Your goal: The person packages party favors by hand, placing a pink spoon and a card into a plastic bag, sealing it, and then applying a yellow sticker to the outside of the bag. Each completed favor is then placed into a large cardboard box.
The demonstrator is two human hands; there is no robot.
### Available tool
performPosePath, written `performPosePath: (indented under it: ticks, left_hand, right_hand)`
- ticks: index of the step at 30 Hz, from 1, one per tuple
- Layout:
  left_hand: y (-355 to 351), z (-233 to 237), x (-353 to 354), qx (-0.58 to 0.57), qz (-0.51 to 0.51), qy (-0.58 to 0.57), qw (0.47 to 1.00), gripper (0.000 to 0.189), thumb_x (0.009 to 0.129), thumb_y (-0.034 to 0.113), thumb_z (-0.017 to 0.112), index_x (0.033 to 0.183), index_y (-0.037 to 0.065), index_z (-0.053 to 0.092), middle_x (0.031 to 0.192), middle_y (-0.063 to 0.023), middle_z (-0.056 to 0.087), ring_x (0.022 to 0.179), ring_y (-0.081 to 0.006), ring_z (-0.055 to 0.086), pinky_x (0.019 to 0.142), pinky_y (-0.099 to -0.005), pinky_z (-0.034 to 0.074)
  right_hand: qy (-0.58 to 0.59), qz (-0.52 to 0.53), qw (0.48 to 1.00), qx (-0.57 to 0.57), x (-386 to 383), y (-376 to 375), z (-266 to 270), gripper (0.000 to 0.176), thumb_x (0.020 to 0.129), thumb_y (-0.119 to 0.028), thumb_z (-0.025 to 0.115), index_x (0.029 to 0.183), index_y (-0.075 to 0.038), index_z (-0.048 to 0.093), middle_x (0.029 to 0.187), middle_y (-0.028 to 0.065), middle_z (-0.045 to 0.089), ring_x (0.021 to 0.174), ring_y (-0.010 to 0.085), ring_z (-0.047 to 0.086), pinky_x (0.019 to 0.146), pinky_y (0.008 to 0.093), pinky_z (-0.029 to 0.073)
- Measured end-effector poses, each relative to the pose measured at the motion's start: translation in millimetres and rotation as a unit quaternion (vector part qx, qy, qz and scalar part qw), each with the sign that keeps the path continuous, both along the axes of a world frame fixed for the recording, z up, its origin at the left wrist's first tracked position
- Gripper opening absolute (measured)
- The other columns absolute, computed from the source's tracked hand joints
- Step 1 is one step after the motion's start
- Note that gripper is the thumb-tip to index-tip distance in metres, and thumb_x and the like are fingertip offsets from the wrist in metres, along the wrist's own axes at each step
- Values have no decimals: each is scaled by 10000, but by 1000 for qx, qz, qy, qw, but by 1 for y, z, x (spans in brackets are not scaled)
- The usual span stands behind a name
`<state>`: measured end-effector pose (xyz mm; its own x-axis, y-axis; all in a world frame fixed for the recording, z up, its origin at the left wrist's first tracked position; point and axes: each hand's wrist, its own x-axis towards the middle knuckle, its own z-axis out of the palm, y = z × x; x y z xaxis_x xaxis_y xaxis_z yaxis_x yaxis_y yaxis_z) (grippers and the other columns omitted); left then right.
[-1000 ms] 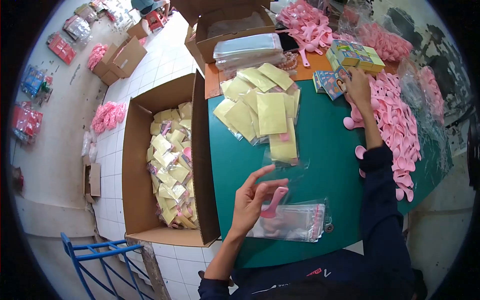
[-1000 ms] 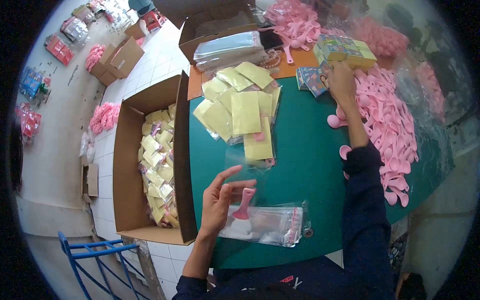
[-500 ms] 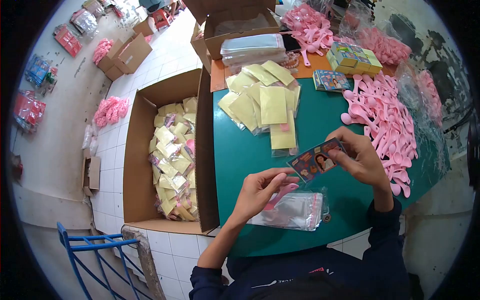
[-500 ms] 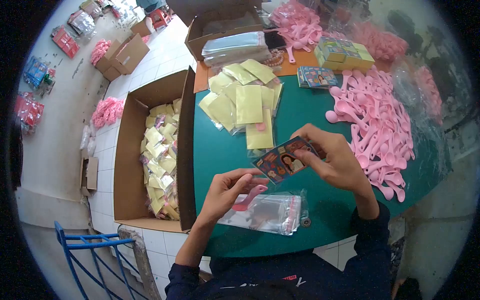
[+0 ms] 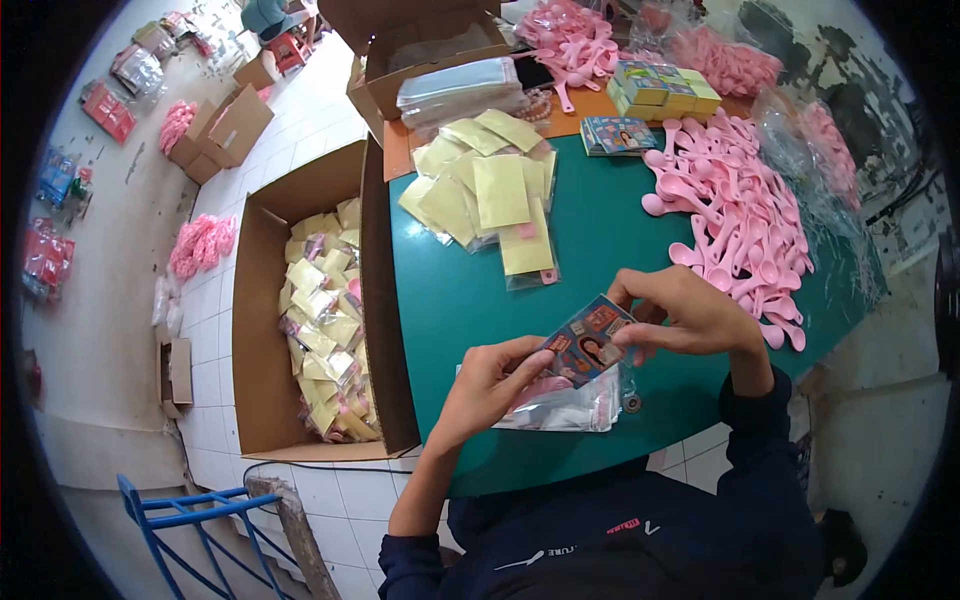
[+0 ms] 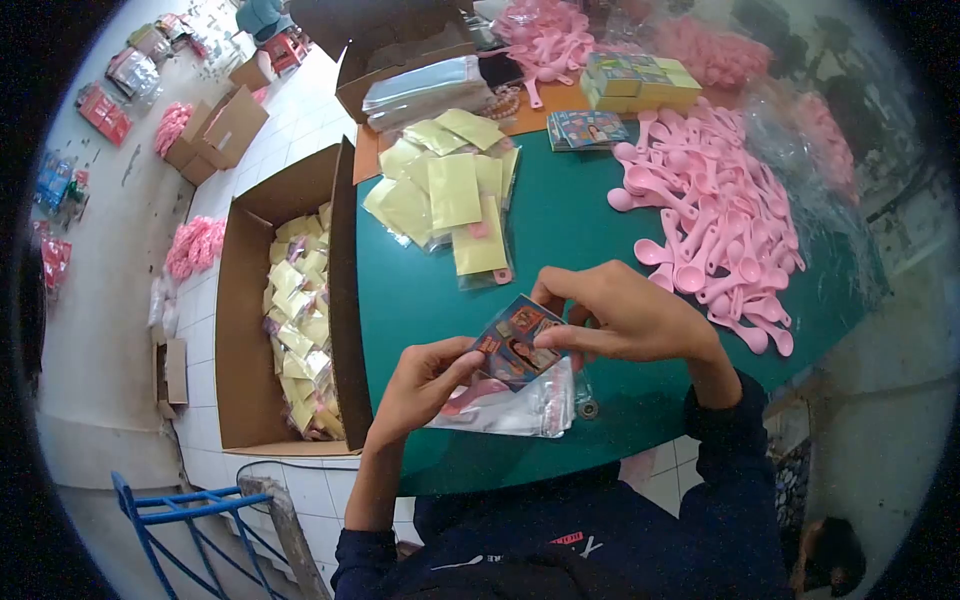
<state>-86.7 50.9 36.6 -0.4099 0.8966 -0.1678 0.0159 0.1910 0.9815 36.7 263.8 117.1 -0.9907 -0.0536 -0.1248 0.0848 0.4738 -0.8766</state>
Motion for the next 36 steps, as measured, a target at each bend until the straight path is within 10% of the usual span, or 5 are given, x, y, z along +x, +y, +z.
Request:
performPosePath:
  ticks: [4, 11, 21, 32, 36]
  left_hand:
    - [-3, 7, 2, 3, 8, 44, 999, 241, 930, 172, 553, 945, -57, 626, 719, 22, 551, 637, -32, 427, 541, -201, 355]
    - [5, -5, 9, 63, 5, -11, 998, 355, 904, 175, 580, 1230, 42, 542, 728, -111, 648, 610, -80, 493, 599, -275, 454]
    - [-2, -5, 14, -40, -14, 257, 965, 484, 833, 180, 668, 1268, 72, 482, 836, -106, 694, 803, -167, 672, 690, -267, 504]
    - [-41, -16, -4, -28, 16, 70, 997, 512, 817, 52, 669, 1279, 53, 449, 912, -112, 677, 868, -168, 659, 737, -281, 522]
    - [-37, -29, 19, 7, 144, 11, 989, 539, 899, 115, 580, 1362, 62, 308, 958, -135, 670, 904, -203, 662, 756, -299, 527]
  right_hand:
    - [57, -21, 997, 46, -2, 3, -2, 170, 845, -127, 629, 953, -3, 591, 830, 89, 633, 709, 152, 637, 567, 272, 502]
    - [15, 39, 999, 31, -9, -10, -24, 163, 777, -86, 660, 875, 5, 567, 748, 75, 586, 631, 153, 584, 556, 268, 466]
    - [12, -23, 1000, 5, -5, -21, -56, 164, 741, -129, 695, 774, 17, 627, 692, 95, 611, 641, 179, 593, 615, 309, 468]
    - [-43, -93, 992, -70, 11, -13, -70, 181, 751, -131, 706, 788, 12, 603, 738, 64, 622, 667, 126, 589, 619, 273, 465]
    - [110, -154, 976, 109, 10, -36, -55, 132, 745, -112, 681, 810, -16, 617, 803, 78, 623, 708, 205, 616, 629, 302, 482]
